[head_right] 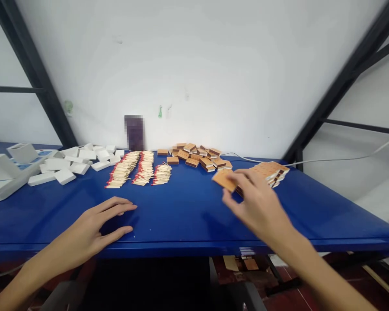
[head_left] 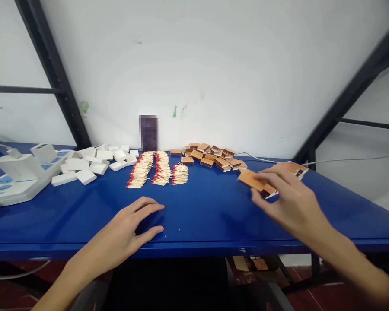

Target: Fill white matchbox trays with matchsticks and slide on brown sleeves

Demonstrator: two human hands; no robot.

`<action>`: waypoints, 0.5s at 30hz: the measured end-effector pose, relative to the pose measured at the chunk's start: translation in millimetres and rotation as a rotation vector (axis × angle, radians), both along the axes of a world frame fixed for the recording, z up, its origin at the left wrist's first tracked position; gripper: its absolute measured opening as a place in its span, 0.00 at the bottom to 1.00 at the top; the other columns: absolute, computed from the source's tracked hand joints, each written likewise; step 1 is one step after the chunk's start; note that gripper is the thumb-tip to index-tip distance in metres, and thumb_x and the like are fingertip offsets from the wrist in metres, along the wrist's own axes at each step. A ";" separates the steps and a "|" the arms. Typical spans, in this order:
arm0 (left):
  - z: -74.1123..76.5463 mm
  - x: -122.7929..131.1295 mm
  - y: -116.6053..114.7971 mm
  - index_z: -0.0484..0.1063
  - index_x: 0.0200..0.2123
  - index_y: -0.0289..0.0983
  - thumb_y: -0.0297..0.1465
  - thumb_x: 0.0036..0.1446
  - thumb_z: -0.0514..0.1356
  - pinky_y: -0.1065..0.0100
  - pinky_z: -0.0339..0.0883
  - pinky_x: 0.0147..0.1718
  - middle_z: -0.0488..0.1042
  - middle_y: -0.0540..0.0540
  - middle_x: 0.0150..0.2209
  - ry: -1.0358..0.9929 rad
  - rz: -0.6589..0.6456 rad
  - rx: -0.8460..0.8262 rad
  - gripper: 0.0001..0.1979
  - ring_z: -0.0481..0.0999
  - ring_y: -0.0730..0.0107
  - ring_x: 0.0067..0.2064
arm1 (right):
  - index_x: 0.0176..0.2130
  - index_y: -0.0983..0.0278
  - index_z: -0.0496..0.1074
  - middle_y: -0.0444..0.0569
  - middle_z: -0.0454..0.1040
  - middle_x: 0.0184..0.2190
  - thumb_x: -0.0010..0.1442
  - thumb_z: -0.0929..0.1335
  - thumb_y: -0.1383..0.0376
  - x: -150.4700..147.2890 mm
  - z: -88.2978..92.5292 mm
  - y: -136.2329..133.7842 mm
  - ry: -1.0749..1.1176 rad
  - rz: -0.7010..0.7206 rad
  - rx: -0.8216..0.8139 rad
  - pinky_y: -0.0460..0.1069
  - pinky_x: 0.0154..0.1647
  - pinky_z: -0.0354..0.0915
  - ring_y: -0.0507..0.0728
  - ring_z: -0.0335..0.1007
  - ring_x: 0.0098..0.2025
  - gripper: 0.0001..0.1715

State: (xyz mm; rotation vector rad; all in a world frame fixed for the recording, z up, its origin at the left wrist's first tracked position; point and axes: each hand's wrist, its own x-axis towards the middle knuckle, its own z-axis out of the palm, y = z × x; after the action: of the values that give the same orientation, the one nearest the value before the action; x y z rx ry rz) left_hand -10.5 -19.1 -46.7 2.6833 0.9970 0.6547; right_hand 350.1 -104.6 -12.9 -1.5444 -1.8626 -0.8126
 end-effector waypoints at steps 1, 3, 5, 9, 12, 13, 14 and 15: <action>0.0 0.0 0.1 0.70 0.56 0.49 0.44 0.64 0.55 0.64 0.72 0.52 0.70 0.48 0.56 0.009 0.001 0.015 0.19 0.75 0.63 0.52 | 0.44 0.63 0.71 0.57 0.72 0.43 0.63 0.64 0.62 18.6 0.4 -1.0 -0.054 -0.063 0.007 0.58 0.44 0.68 0.65 0.70 0.46 0.11; 0.5 0.2 -0.2 0.71 0.55 0.48 0.44 0.65 0.54 0.64 0.72 0.52 0.70 0.48 0.56 0.023 0.000 0.041 0.18 0.76 0.63 0.52 | 0.42 0.64 0.71 0.60 0.71 0.45 0.65 0.62 0.60 47.4 -4.3 -0.3 -0.138 -0.137 -0.029 0.59 0.43 0.68 0.67 0.70 0.46 0.13; 1.2 0.7 -1.2 0.72 0.54 0.47 0.43 0.66 0.54 0.65 0.72 0.52 0.70 0.48 0.55 0.031 0.001 0.053 0.18 0.76 0.63 0.52 | 0.40 0.64 0.72 0.59 0.71 0.42 0.66 0.61 0.58 64.3 -13.9 2.4 -0.191 -0.194 -0.076 0.58 0.39 0.68 0.66 0.71 0.42 0.16; 2.0 3.7 -4.7 0.73 0.52 0.46 0.42 0.66 0.53 0.65 0.72 0.50 0.71 0.47 0.54 0.020 0.001 0.049 0.17 0.77 0.64 0.50 | 0.38 0.63 0.72 0.59 0.72 0.39 0.67 0.59 0.57 72.7 -28.3 5.6 -0.219 -0.212 -0.162 0.60 0.42 0.67 0.68 0.71 0.43 0.18; 4.4 3.2 -4.4 0.75 0.50 0.44 0.42 0.66 0.52 0.63 0.71 0.50 0.73 0.46 0.52 0.006 0.035 0.059 0.17 0.76 0.63 0.49 | 0.36 0.63 0.73 0.61 0.73 0.36 0.67 0.56 0.59 69.7 -27.0 5.2 -0.225 -0.188 -0.249 0.63 0.48 0.64 0.71 0.69 0.45 0.20; 6.4 0.7 -2.1 0.75 0.49 0.43 0.43 0.66 0.52 0.62 0.70 0.50 0.73 0.45 0.51 0.001 0.075 0.075 0.17 0.75 0.62 0.50 | 0.37 0.64 0.72 0.62 0.73 0.36 0.67 0.56 0.59 68.2 -25.4 5.4 -0.220 -0.195 -0.254 0.63 0.49 0.63 0.72 0.69 0.46 0.21; 9.1 -3.5 1.8 0.75 0.48 0.42 0.43 0.66 0.52 0.60 0.69 0.51 0.74 0.45 0.50 -0.001 0.134 0.099 0.18 0.74 0.60 0.50 | 0.39 0.65 0.72 0.63 0.73 0.38 0.68 0.56 0.58 66.6 -23.7 6.0 -0.208 -0.208 -0.235 0.63 0.50 0.63 0.72 0.69 0.47 0.21; 12.2 -9.7 7.3 0.75 0.48 0.41 0.44 0.66 0.51 0.58 0.68 0.52 0.74 0.44 0.49 0.006 0.203 0.125 0.19 0.74 0.59 0.51 | 0.40 0.65 0.71 0.64 0.73 0.40 0.67 0.56 0.56 64.8 -22.2 7.0 -0.196 -0.221 -0.200 0.62 0.50 0.63 0.72 0.69 0.47 0.21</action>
State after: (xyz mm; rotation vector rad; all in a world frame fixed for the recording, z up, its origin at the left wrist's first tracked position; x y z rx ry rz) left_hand -20.2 -11.8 -34.5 2.7133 1.2832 0.7717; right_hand 414.9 -97.7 -35.1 -1.8799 -1.9862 -0.9274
